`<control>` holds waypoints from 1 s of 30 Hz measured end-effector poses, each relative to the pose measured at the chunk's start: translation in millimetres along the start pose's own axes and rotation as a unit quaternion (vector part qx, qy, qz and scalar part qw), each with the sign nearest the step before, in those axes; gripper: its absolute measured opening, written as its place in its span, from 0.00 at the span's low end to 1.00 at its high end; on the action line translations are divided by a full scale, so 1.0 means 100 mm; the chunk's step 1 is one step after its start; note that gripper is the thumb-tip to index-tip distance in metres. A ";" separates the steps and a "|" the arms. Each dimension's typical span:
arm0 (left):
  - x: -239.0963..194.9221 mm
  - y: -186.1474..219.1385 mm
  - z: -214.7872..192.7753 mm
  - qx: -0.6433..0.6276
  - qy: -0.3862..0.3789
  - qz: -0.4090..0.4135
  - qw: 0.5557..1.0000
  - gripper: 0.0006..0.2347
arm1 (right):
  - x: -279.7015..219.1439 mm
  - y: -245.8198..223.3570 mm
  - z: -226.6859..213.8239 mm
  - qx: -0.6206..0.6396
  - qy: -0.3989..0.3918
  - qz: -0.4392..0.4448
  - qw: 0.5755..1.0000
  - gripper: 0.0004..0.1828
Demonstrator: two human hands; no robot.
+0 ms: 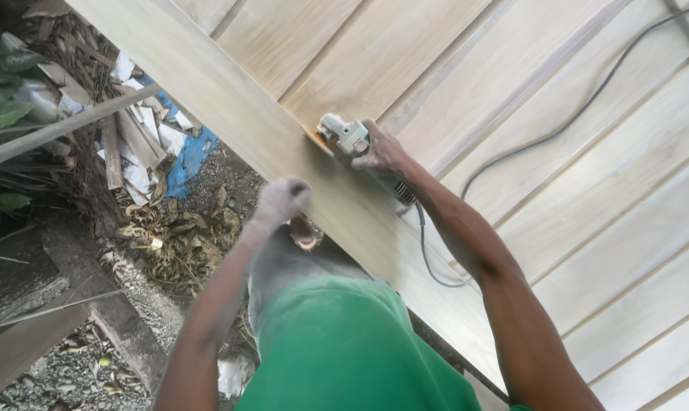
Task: The person uses an electric sander to smooth the surface of a wooden door. They move the sander along the edges and panels of the door, holding it with one hand and steadying the door with the other.
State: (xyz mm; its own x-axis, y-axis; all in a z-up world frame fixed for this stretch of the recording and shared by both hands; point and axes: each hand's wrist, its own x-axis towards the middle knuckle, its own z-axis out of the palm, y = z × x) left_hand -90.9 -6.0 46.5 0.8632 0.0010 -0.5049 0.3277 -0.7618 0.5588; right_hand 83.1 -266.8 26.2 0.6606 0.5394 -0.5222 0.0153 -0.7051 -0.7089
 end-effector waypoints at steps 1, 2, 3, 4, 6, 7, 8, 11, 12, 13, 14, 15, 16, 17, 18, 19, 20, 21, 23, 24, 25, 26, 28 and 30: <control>0.14 -0.12 -0.21 0.068 0.026 0.000 0.997 0.10 | -0.07 0.05 0.02 0.003 -0.001 -0.002 1.000 0.52; 0.34 -0.20 -0.39 0.099 -0.054 -0.082 0.990 0.14 | -0.15 0.10 0.05 0.007 -0.002 -0.005 1.000 0.52; 0.47 -0.28 -0.53 0.117 0.020 -0.012 0.993 0.16 | -0.21 0.16 0.07 -0.002 -0.006 0.001 1.000 0.52; 0.54 -0.35 -0.62 0.134 0.094 0.059 0.985 0.20 | -0.28 0.22 0.10 -0.011 -0.010 0.006 1.000 0.53; 0.81 -0.37 -0.68 0.259 0.150 0.161 0.941 0.26 | -0.41 0.33 0.05 -0.023 0.008 -0.020 1.000 0.54; 0.90 -0.37 -0.66 0.320 0.175 0.205 0.908 0.29 | -0.55 0.38 0.07 -0.019 0.017 -0.049 0.999 0.54; 1.02 -0.34 -0.62 0.336 0.144 0.215 0.906 0.29 | -0.67 0.42 0.02 -0.017 0.021 -0.029 0.999 0.53; 1.16 -0.29 -0.34 0.361 0.066 0.216 0.905 0.28 | -1.21 0.54 -0.02 0.055 0.017 0.049 0.997 0.49; 1.12 -0.26 -0.24 0.357 0.054 0.205 0.910 0.24 | -1.44 0.56 0.00 0.067 0.034 0.027 0.997 0.47; 1.14 -0.22 -0.20 0.353 0.049 0.195 0.914 0.21 | -1.62 0.60 -0.02 0.075 0.055 0.002 0.996 0.46; 1.18 -0.16 -0.19 0.365 0.046 0.202 0.908 0.22 | -1.76 0.61 -0.04 0.083 0.075 -0.025 0.993 0.44; 1.11 -0.09 -0.12 0.373 0.037 0.204 0.904 0.22 | -1.96 0.62 -0.03 0.088 0.083 0.014 0.993 0.45; 1.05 -0.01 -0.06 0.381 0.028 0.206 0.901 0.23 | -2.17 0.62 -0.03 0.092 0.091 0.053 0.990 0.47; 0.97 0.08 0.02 0.366 0.028 0.223 0.903 0.20 | -2.37 0.62 -0.02 0.095 0.102 0.062 0.988 0.47; 0.91 0.18 0.09 0.352 0.028 0.240 0.904 0.17 | -2.57 0.62 -0.02 0.098 0.113 0.071 0.986 0.48; 0.81 0.27 0.16 0.337 0.027 0.253 0.906 0.15 | -2.74 0.61 -0.01 0.101 0.119 0.080 0.984 0.48; 0.75 0.41 0.25 0.333 0.025 0.272 0.902 0.16 | -2.90 0.61 0.00 0.112 0.143 0.085 0.980 0.46; 0.59 0.52 0.40 0.321 0.020 0.278 0.905 0.18 | -3.08 0.63 0.00 0.119 0.149 0.089 0.978 0.45; 0.35 0.72 0.66 0.288 0.012 0.257 0.922 0.18 | -3.34 0.66 0.04 0.139 0.148 0.101 0.974 0.42; 0.22 0.80 0.80 0.256 0.023 0.250 0.934 0.16 | -3.43 0.67 0.01 0.152 0.139 0.109 0.972 0.41; 0.22 0.89 0.85 0.235 0.047 0.250 0.938 0.14 | -3.40 0.68 -0.03 0.165 0.145 0.106 0.970 0.39; 0.03 0.96 1.02 0.213 0.050 0.238 0.946 0.15 | -3.44 0.67 -0.02 0.162 0.135 0.076 0.975 0.39; -0.30 1.18 1.34 0.174 0.060 0.237 0.954 0.18 | -3.52 0.58 -0.06 0.158 0.135 0.017 0.978 0.38; -0.71 1.42 1.72 0.141 0.059 0.229 0.961 0.29 | -3.66 0.49 -0.11 0.179 0.109 0.063 0.976 0.34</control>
State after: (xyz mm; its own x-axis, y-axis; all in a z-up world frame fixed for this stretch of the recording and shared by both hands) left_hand -171.7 -225.2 48.5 0.9355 -0.3146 -0.1605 -0.1993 -0.8455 0.4955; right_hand -150.1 -503.9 187.9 0.7853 0.3196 -0.5302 -0.3136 -0.5330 -0.7858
